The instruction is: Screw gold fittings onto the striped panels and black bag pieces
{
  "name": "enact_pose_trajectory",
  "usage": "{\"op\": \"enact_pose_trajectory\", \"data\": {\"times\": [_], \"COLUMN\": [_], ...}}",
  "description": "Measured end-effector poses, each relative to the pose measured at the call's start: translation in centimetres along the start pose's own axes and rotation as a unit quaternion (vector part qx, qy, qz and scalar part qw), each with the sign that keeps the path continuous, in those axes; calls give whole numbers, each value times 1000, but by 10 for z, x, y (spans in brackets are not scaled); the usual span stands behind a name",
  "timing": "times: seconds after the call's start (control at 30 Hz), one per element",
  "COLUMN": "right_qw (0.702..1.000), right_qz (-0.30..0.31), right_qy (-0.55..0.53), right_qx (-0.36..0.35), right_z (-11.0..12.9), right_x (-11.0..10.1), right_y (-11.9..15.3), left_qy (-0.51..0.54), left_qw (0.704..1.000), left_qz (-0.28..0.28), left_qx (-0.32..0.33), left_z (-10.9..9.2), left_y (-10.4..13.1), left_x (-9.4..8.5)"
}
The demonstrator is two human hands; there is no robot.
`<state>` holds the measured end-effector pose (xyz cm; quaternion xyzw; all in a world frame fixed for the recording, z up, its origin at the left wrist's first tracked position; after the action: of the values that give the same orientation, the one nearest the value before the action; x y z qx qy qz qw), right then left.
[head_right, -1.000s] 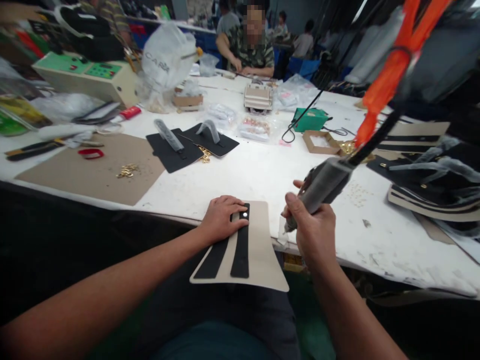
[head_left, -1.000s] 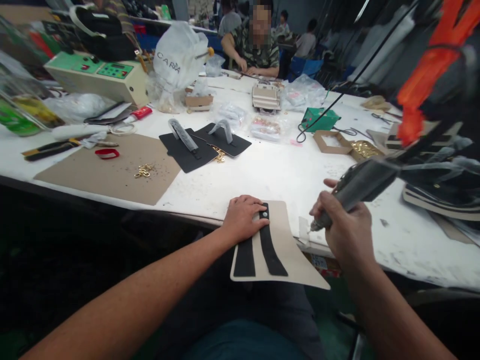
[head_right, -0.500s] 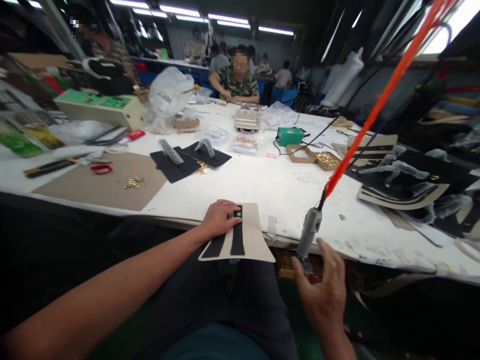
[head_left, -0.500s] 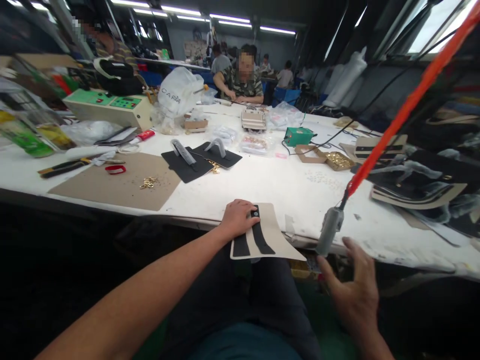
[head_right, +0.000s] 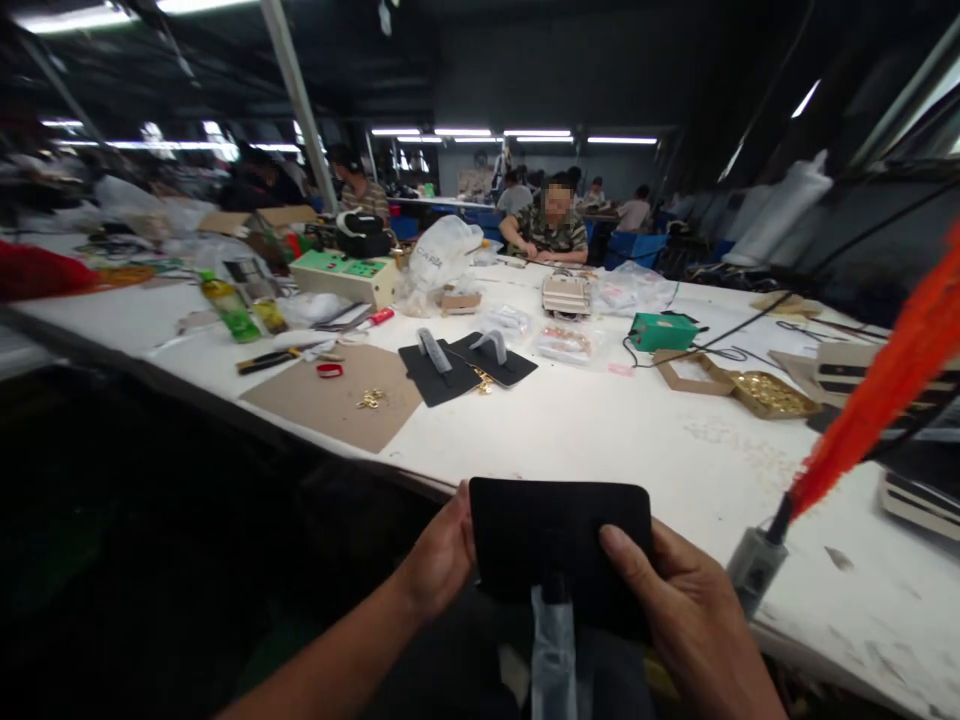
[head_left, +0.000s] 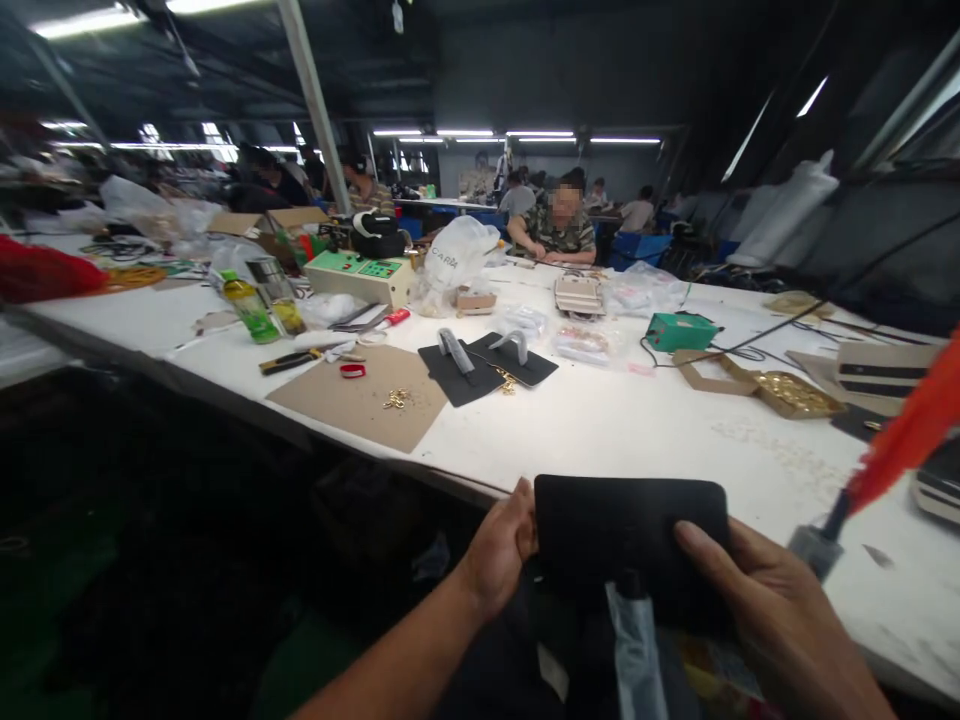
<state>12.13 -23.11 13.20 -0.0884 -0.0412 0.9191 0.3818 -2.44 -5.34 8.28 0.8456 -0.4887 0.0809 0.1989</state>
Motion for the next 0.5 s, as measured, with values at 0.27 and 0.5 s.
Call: {"op": "enact_pose_trajectory", "data": {"times": [0.27,0.5], "right_qw": [975,906], "right_qz": [200,256], "right_qy": [82,180], "right_qx": [-55,-283], "right_z": [17,16], "right_x": [111,250], "right_y": [-77,-160], "left_qy": [305,249], "left_qw": [946,916], "left_qz": [-85,-274], "left_qx": [-66,-154], "left_z": [16,97], "left_y": [52,46], "left_x": [-29,-83]}}
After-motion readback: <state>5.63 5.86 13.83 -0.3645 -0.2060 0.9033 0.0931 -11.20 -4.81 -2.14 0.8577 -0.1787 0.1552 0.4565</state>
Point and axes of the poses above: each hand's wrist, its own y-axis away from the middle knuckle, its own x-axis out of the palm, z = x × y, the point moved 6 cm from there along -y, towards the middle knuckle, and after that the axes turned 13 degrees about -x, right-handed, at the moved point
